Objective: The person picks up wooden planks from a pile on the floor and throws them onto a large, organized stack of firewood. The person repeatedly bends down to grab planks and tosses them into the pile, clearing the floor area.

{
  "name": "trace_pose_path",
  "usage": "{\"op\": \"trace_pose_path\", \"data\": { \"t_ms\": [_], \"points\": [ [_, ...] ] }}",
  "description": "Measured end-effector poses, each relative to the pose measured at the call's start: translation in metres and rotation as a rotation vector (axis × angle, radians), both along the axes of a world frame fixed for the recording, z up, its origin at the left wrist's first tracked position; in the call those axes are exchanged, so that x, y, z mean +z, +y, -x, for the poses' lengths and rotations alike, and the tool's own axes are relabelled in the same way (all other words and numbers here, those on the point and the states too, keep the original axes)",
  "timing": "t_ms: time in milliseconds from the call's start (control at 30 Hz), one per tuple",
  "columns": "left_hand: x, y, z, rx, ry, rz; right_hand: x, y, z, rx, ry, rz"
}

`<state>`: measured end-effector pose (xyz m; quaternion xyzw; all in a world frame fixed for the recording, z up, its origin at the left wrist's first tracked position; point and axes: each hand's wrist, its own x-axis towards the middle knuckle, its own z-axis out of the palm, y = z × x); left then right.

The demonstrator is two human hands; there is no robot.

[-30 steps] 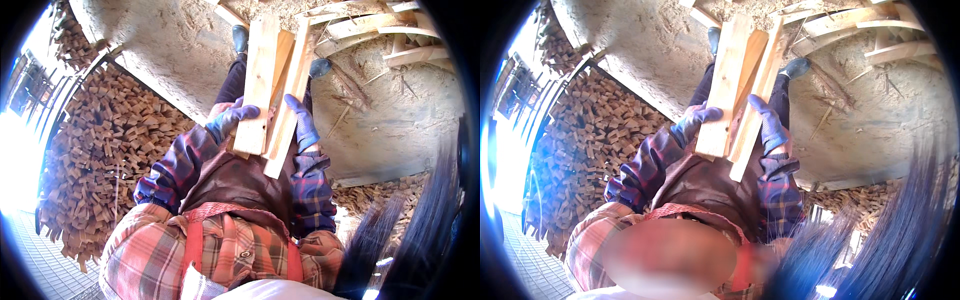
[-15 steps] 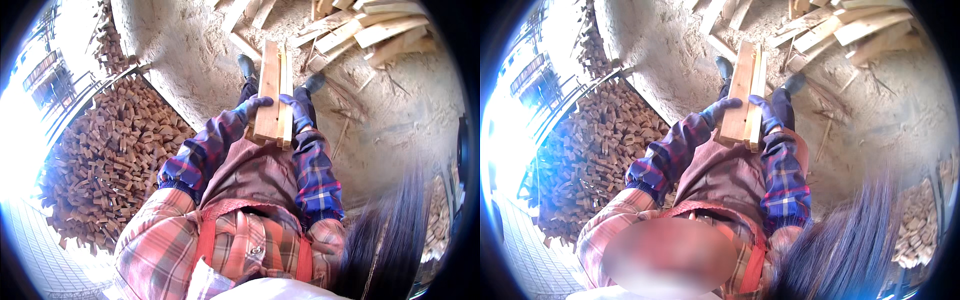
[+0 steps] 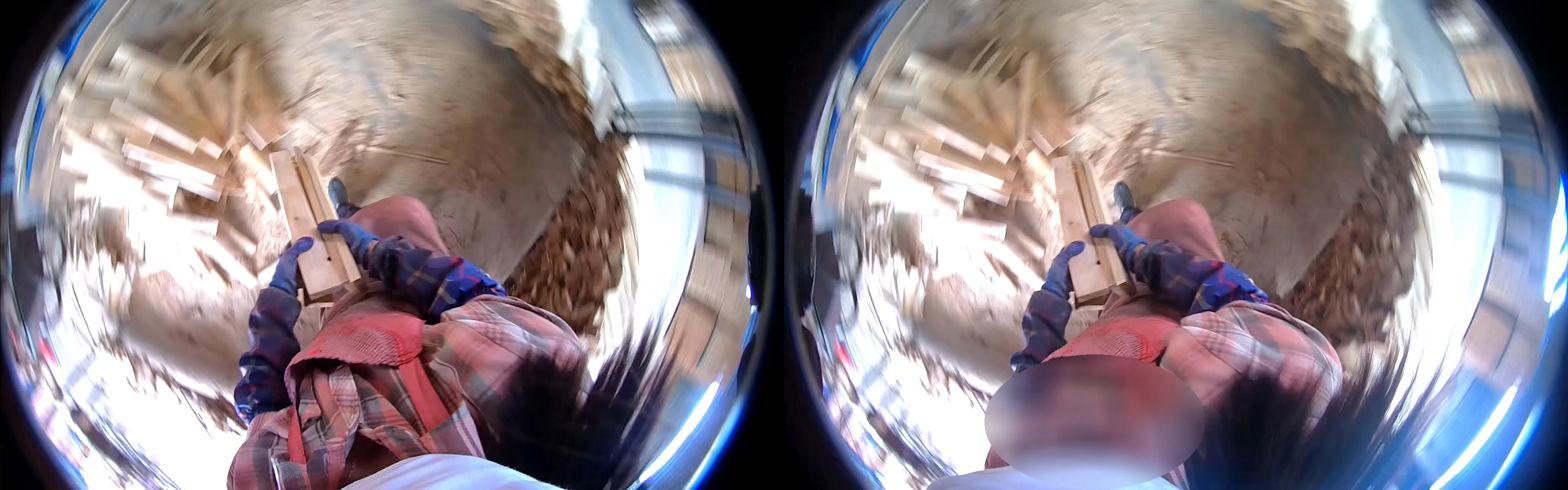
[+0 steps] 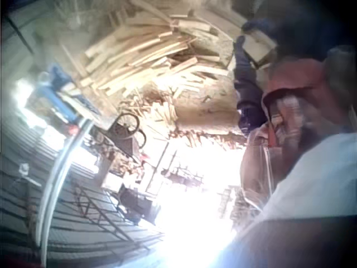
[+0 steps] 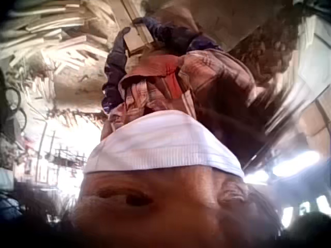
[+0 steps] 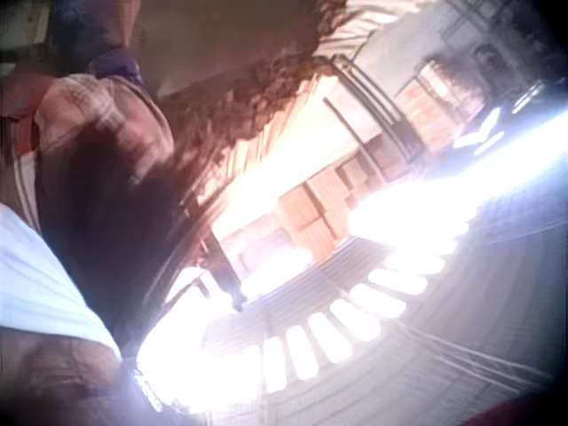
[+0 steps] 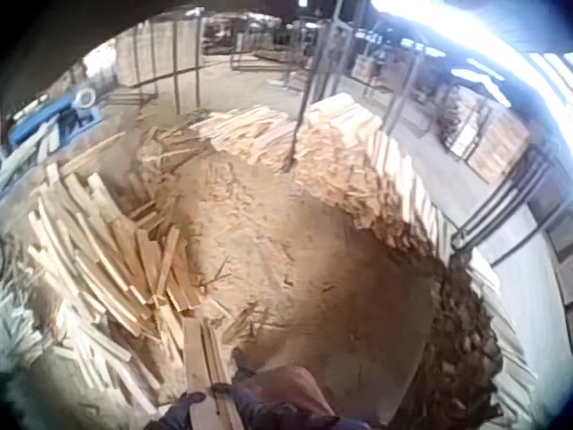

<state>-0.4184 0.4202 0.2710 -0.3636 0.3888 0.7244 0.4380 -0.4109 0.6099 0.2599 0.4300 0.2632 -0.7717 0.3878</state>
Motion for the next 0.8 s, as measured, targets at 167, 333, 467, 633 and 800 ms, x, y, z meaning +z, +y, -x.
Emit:
{"op": "trace_pose_path", "data": {
  "t_ms": [167, 333, 467, 633, 800],
  "points": [
    [0.06, 0.141, 0.058, -0.526, 0.304, 0.022, 0.08, 0.119, -0.032, -0.509, 0.43, -0.161],
    [0.159, 0.319, 0.021, -0.87, 0.591, -0.068, 0.104, 0.229, -0.098, -0.991, 0.588, -0.302],
    [0.198, 0.439, 0.017, -1.087, 0.912, -0.214, 0.17, 0.316, -0.136, -1.252, 0.715, -0.599],
    [0.281, 0.637, -0.027, -1.179, 1.115, -0.473, 0.249, 0.476, -0.185, -1.499, 0.969, -0.635],
    [0.376, 0.834, -0.055, -1.502, 1.327, -0.586, 0.308, 0.636, -0.207, -1.696, 1.106, -0.64]
  ]
}}
